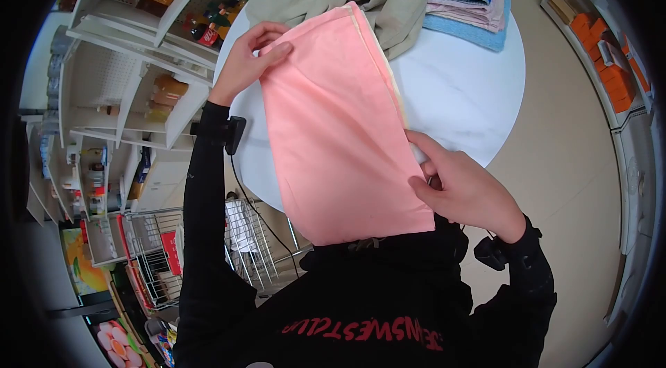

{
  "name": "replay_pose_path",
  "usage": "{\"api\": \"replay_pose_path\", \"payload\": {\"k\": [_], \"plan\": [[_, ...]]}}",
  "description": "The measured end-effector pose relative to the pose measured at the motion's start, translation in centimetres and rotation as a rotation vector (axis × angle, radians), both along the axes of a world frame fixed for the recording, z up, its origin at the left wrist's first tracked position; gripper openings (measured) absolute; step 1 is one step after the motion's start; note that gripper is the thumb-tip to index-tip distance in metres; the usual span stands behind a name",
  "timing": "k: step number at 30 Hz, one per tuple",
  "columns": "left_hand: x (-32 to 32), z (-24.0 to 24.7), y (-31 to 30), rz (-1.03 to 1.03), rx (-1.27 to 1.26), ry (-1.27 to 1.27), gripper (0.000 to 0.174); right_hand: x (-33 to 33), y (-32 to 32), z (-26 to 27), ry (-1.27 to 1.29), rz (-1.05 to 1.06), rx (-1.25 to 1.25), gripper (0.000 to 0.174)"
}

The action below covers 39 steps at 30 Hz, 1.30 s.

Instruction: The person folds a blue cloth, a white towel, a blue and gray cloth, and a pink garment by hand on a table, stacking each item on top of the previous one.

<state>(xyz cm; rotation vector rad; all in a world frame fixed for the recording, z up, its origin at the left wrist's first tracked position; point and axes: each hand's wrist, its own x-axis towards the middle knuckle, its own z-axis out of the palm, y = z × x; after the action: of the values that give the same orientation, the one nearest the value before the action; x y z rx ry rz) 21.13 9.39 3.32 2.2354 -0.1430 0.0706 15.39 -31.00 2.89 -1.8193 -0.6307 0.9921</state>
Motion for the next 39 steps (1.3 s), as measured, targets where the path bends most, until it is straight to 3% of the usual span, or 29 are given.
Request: {"api": "replay_pose_path", "payload": {"k": [2,5,10,14,16,21,24,27,30,33,35,38,39], "plan": [[0.2,0.4,-1.8,-0.01,-0.037,-0.059,0.037,0.3,0.1,0.7,0.098,0.0,-0.031,0.067],[0.8,0.9,-4.8,-0.053,0.175,-0.132,0.037,0.3,0.2,0.7,0.107,-0.004,-0.012,0.065],[3.3,1.2,-6.1,-0.002,0.043,-0.201,0.037,0.1,-0.4,0.3,0.115,0.0,0.013,0.067],[3.3,0.4,-6.3,0.013,0.201,-0.223,0.038,0.1,-0.4,0.2,0.138,-0.014,0.009,0.071],[2.5,0.6,-6.4,0.011,0.268,-0.368,0.037,0.1,-0.4,0.0,0.148,-0.026,0.005,0.073],[-4.3,2.3,-6.2,-0.064,0.46,-0.405,0.042,0.1,-0.6,-0.3,0.172,-0.084,0.016,0.078],[-10.0,1.7,-6.9,-0.138,0.547,-0.221,0.047,-0.2,-0.2,0.1,0.188,-0.101,0.0,0.08],[-13.5,-1.1,-7.2,-0.071,0.633,-0.124,0.055,-0.5,0.5,0.3,0.167,-0.116,-0.054,0.083],[-16.1,-2.4,-6.9,-0.01,0.69,-0.065,0.062,-1.2,0.5,0.0,-0.159,-0.096,-0.147,0.085],[-18.5,-2.3,-6.3,0.037,0.735,-0.046,0.068,-1.8,0.9,1.7,-0.261,-0.085,-0.313,0.082],[-21.1,-0.9,-6.8,0.001,0.593,-0.01,0.071,-2.0,0.9,2.1,-0.323,-0.07,-0.393,0.081],[-24.1,-1.1,-9.5,-0.016,0.494,-0.001,0.073,-2.1,-0.4,0.9,-0.84,0.29,0.031,0.081],[-24.7,-1.5,-11.0,-0.019,0.474,-0.007,0.073,-2.4,0.0,0.7,-0.841,0.302,0.026,0.081]]}}
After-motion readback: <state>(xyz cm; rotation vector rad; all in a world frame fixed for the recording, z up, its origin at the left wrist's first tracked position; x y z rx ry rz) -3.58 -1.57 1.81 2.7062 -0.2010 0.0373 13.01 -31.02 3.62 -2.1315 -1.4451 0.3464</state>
